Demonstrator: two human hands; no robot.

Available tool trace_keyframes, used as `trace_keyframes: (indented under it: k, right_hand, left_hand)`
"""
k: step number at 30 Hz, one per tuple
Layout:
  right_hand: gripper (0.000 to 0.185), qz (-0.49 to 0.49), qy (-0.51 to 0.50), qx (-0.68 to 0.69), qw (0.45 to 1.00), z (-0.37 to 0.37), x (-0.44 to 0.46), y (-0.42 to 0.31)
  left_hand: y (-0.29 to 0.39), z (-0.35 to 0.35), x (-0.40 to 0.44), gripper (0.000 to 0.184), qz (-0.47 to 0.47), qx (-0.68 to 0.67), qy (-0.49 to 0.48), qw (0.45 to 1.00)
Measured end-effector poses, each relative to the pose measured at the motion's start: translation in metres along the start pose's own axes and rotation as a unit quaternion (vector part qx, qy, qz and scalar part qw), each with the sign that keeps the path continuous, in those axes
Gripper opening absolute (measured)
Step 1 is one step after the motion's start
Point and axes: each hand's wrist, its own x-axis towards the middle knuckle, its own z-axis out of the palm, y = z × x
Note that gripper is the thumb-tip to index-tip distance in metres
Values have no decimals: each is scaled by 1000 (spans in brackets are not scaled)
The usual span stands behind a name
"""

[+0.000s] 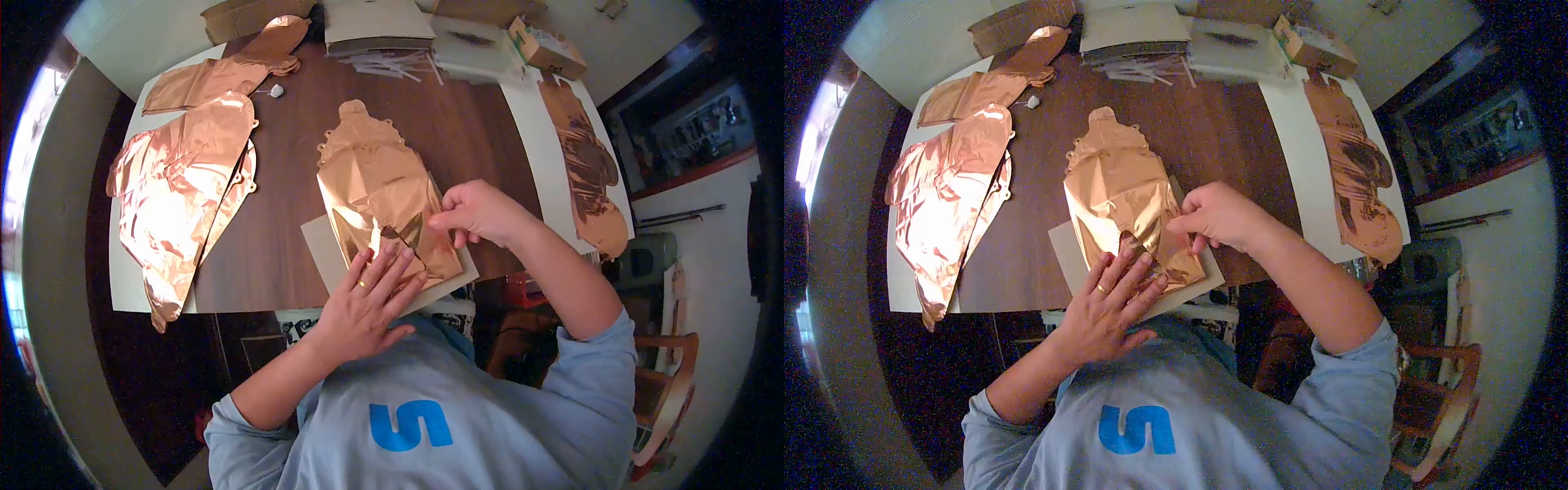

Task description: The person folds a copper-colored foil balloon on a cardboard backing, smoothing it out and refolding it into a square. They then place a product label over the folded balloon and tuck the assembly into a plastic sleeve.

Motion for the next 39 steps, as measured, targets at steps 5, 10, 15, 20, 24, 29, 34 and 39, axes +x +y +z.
trace_keyframes:
  k: [5, 10, 15, 20, 24, 29, 34, 39]
  right_hand:
    - [20, -3, -14, 4, 1000, 6, -1, -1]
    - [21, 15, -31, 40, 999, -2, 6, 12]
    - [20, 26, -39, 67, 997, -1, 1, 7]
    - [19, 8, -42, 110, 993, 3, 2, 11]
    - [17, 0, -41, 113, 993, 4, -1, 14]
    - [21, -13, -11, 72, 997, 15, -18, 6]
    - [29, 7, 7, -6, 1000, 23, -29, 10]
    - [27, 8, -18, -32, 999, 27, -30, 13]
  left_hand:
    - [-3, -2, -3, 75, 3, -63, 41, 997]
    - [-12, -7, -26, 49, -102, -217, 228, 944]
    - [-14, -18, -46, 39, -251, -293, 246, 889]
    - [-16, -18, -31, 44, -114, -93, 229, 962]
    - [-19, 2, -26, 42, -89, -69, 214, 970]
    - [-19, 4, -25, 42, -92, -71, 204, 972]
    - [-17, 7, -26, 41, -91, -65, 196, 974]
    - [-17, 7, -26, 40, -95, -67, 196, 974]
